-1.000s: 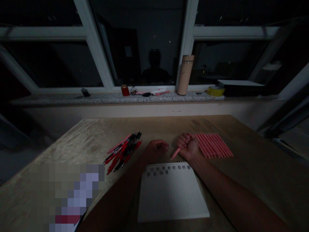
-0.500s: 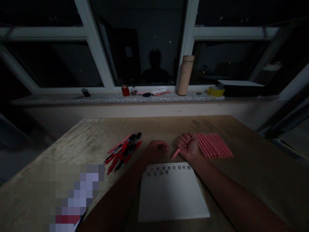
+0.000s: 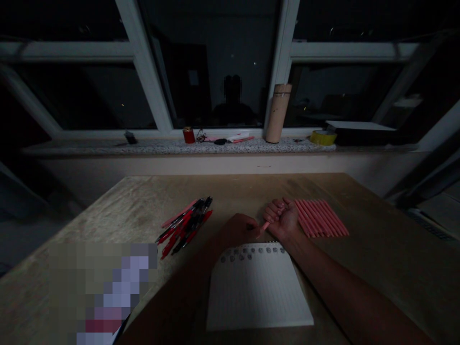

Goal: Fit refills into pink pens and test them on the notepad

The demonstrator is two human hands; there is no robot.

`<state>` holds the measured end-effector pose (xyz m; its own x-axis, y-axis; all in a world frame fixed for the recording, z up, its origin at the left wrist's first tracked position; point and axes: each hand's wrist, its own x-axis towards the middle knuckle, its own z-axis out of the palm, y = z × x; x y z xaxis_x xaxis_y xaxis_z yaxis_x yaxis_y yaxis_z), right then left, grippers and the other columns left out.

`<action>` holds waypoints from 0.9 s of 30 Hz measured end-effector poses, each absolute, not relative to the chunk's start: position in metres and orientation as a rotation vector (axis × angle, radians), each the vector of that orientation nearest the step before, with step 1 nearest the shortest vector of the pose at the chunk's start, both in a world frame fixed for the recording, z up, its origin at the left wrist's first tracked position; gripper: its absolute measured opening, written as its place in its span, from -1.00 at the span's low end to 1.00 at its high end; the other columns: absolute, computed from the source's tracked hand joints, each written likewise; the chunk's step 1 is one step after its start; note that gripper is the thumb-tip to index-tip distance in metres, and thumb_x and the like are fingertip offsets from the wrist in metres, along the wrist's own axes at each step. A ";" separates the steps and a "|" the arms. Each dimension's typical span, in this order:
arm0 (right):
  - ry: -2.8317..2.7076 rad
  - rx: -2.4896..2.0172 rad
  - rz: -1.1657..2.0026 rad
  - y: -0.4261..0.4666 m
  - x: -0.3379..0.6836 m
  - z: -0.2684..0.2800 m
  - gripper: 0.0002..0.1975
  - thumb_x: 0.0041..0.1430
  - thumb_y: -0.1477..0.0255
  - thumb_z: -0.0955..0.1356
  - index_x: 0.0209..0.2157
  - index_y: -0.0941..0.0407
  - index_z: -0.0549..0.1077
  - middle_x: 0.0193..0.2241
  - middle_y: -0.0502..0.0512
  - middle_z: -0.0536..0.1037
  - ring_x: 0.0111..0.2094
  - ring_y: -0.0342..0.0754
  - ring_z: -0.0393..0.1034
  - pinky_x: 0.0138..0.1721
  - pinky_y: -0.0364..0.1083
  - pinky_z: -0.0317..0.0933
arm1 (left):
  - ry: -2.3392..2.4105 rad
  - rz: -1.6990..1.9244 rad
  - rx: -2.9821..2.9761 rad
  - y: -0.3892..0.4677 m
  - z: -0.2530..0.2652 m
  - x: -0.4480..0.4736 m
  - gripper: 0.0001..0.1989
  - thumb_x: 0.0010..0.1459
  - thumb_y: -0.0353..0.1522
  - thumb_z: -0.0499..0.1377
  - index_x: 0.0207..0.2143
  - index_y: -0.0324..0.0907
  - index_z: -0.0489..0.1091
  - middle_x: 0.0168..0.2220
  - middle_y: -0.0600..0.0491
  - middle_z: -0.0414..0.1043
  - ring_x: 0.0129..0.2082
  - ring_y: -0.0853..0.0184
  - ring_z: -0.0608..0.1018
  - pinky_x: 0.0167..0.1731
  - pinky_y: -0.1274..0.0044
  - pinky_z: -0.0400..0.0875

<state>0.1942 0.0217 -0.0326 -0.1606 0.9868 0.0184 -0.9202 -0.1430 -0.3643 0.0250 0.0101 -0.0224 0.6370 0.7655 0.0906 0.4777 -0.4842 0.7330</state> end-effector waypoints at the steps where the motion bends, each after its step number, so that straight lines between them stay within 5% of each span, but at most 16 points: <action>1: -0.364 -0.291 1.698 0.022 0.193 -0.031 -0.70 0.00 0.36 0.25 -0.69 0.08 0.05 -0.80 -0.19 0.02 -0.79 -0.25 -0.16 -0.77 -0.22 -0.13 | 0.969 0.530 2.185 0.009 -0.022 0.026 -0.63 0.07 -0.19 0.07 -0.56 -0.29 0.46 -0.68 0.15 0.22 -0.62 0.50 0.21 -0.60 0.62 0.03; 7: -0.930 -0.769 1.556 0.011 0.179 -0.012 -0.73 0.03 0.38 0.32 -0.67 0.13 0.27 -0.72 -0.08 0.30 -0.68 -0.21 0.17 -0.60 -0.20 0.09 | 0.987 0.610 1.943 0.014 -0.031 0.024 -0.68 -0.02 -0.18 0.18 -0.48 -0.31 0.49 -0.60 0.10 0.36 -0.58 0.47 0.33 -0.58 0.65 0.13; 13: -1.486 -1.095 1.006 -0.014 0.195 0.001 -0.63 0.14 0.25 0.30 -0.65 0.15 0.41 -0.75 -0.06 0.33 -0.67 -0.21 0.20 -0.63 -0.21 -0.02 | 0.820 0.529 1.838 0.016 -0.022 0.013 -0.75 -0.09 -0.26 0.23 -0.42 -0.29 0.49 -0.49 0.04 0.47 -0.51 0.42 0.44 -0.51 0.62 0.26; 17: -1.264 -1.043 1.261 -0.033 0.202 -0.014 -0.64 0.14 0.18 0.29 -0.58 0.14 0.37 -0.81 -0.08 0.31 -0.78 -0.23 0.09 -0.73 -0.21 -0.07 | 0.904 0.383 1.954 0.012 -0.017 0.010 -0.76 -0.11 -0.27 0.24 -0.40 -0.26 0.49 -0.50 0.06 0.47 -0.51 0.41 0.45 -0.55 0.63 0.22; 21: -1.249 -0.968 1.404 -0.044 0.195 -0.032 -0.72 -0.05 0.32 0.45 -0.58 0.13 0.30 -0.80 -0.08 0.37 -0.80 -0.27 0.08 -0.76 -0.25 -0.10 | 0.961 0.403 2.161 0.009 -0.020 0.018 -0.71 -0.03 -0.19 0.19 -0.53 -0.26 0.46 -0.61 0.11 0.39 -0.58 0.46 0.38 -0.61 0.66 0.13; 27: -1.333 -0.966 1.478 -0.043 0.194 -0.043 -0.78 0.03 0.31 0.36 -0.54 0.14 0.33 -0.67 0.00 0.47 -0.75 -0.23 0.21 -0.74 -0.25 0.03 | 1.110 0.486 2.471 0.004 -0.033 0.030 -0.73 0.01 -0.19 0.16 -0.58 -0.19 0.45 -0.64 0.06 0.39 -0.63 0.43 0.37 -0.59 0.62 0.12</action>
